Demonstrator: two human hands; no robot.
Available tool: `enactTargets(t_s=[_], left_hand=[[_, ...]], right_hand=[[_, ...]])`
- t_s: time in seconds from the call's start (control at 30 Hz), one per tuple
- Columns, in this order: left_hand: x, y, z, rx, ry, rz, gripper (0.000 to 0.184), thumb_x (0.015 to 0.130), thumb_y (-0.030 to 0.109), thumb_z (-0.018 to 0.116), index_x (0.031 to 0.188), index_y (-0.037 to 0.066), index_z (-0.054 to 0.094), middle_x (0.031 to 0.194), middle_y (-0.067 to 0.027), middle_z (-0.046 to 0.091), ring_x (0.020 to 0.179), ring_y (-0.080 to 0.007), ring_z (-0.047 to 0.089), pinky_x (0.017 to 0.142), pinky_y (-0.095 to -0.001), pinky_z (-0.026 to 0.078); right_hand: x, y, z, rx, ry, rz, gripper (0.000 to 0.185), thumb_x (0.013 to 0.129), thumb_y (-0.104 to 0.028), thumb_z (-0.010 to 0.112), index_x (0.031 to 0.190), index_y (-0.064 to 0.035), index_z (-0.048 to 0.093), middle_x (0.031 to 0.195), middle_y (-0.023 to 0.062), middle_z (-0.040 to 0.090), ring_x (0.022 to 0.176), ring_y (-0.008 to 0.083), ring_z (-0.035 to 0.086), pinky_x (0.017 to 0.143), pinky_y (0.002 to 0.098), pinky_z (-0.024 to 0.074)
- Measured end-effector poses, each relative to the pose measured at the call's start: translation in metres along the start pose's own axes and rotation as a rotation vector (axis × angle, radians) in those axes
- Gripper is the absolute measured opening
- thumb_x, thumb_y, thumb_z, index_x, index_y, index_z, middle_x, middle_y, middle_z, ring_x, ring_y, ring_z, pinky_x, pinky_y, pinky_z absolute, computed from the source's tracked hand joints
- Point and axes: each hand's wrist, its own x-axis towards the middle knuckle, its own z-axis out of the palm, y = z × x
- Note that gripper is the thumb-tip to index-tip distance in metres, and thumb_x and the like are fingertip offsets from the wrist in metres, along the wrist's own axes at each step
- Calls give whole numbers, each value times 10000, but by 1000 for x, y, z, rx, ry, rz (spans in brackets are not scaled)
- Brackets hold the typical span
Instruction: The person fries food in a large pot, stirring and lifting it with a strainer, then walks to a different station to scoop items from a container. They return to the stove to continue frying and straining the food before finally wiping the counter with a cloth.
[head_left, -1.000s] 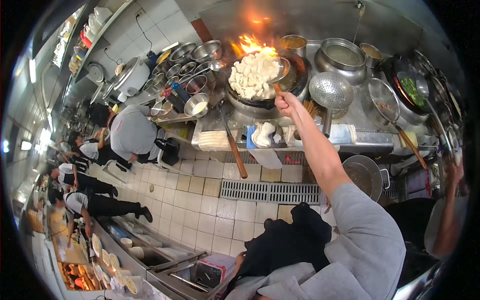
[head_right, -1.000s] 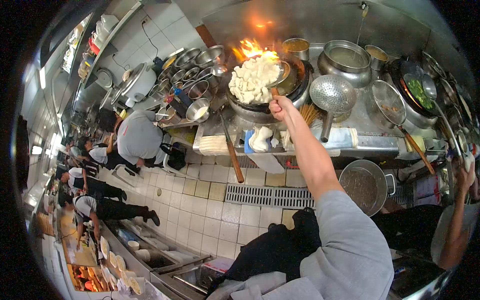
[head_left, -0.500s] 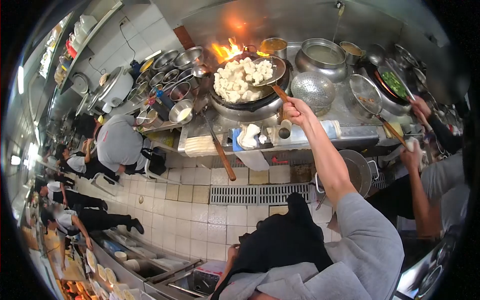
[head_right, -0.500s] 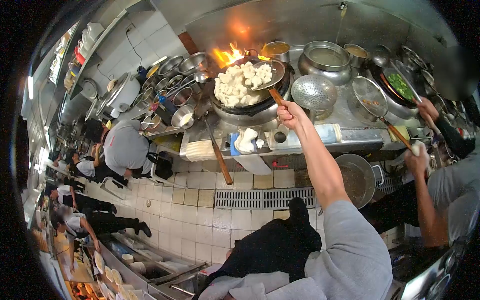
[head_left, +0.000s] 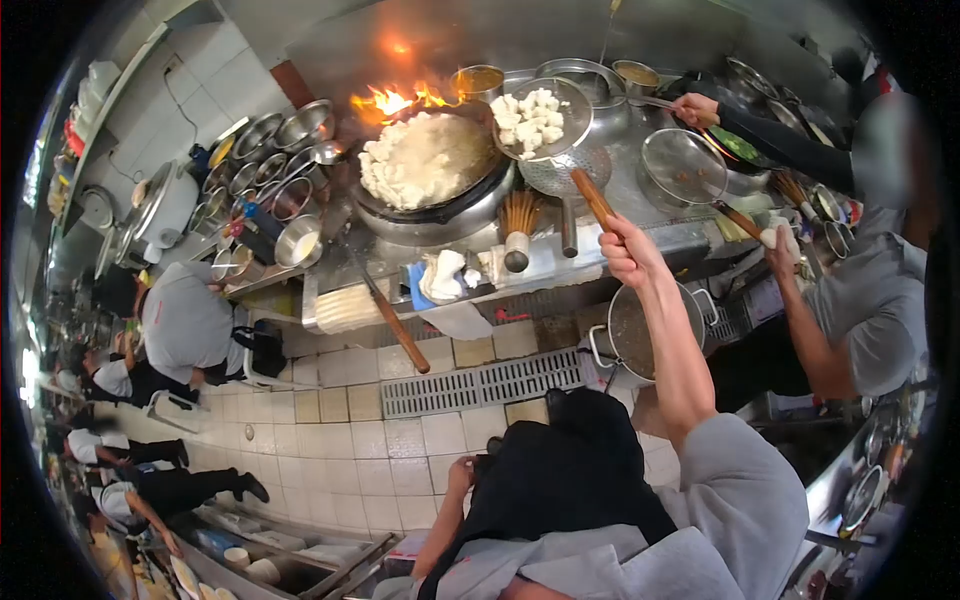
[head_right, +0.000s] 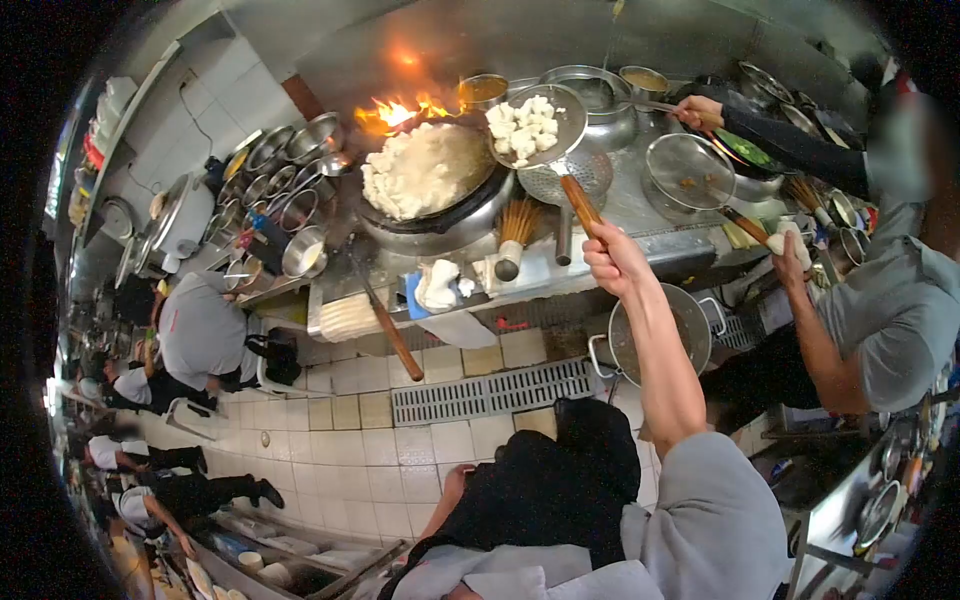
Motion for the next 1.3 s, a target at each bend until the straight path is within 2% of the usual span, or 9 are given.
enactTargets(t_s=[0.03,0.1,0.3,0.57,0.83,0.87,1.0,1.1,1.3], left_hand=[[17,-1,9,-180,-55,-79,281,728,166,592,993,77,622,737,-162,635,573,-236,588,535,-318,453],[19,92,17,259,-107,83,307,726,158,574,1003,28,600,723,-134,611,599,-218,590,582,-324,460],[136,189,91,528,8,559,308,716,174,543,996,56,596,903,-223,608,881,-358,582,773,-427,460],[202,312,146,697,29,393,587,763,188,583,1271,4,354,1332,-214,309,1226,-368,311,975,-423,347],[199,312,158,804,69,465,669,758,213,588,1314,-1,282,1401,-197,183,1303,-336,181,984,-488,303],[196,313,156,804,51,465,676,762,217,581,1321,0,269,1409,-199,169,1311,-337,164,987,-493,296],[196,316,157,845,-3,384,718,781,243,550,1360,9,197,1440,-200,99,1335,-342,99,1008,-513,252],[195,315,160,869,-11,366,740,789,256,535,1376,17,153,1448,-199,68,1339,-345,79,1022,-511,227],[202,314,164,962,-39,314,768,806,312,555,1382,23,137,1454,-195,11,1346,-329,46,1043,-487,209]], right_hand=[[-11,-4,-1,-77,64,-44,60,910,-131,423,941,-148,375,615,-4,375,383,22,247,270,158,149],[-18,-10,-7,-222,136,-74,162,892,-112,439,1041,-129,379,619,4,394,380,33,254,286,173,163],[7,-20,-38,-582,312,-173,337,867,-92,458,1197,-120,402,592,2,404,370,43,275,295,201,180],[-8,-65,-57,-307,327,-141,300,876,-89,444,1169,-137,403,603,2,404,377,38,262,296,186,171],[-9,-73,-40,-558,441,-278,464,881,-109,446,1325,-169,326,608,-9,397,378,19,255,293,175,143],[-3,-76,-48,-712,463,-288,500,863,-109,465,1344,-124,328,692,46,524,444,91,436,350,233,339],[67,-59,-90,-1389,553,-989,513,803,-63,511,1296,-14,379,1003,177,601,851,239,595,754,293,441],[83,-65,-86,-1404,631,-646,534,785,-53,522,1293,2,368,1129,218,549,1016,317,550,862,333,403],[90,-52,-93,-1427,642,-710,559,787,-68,504,1316,-25,331,1018,286,555,932,419,543,796,435,429]])
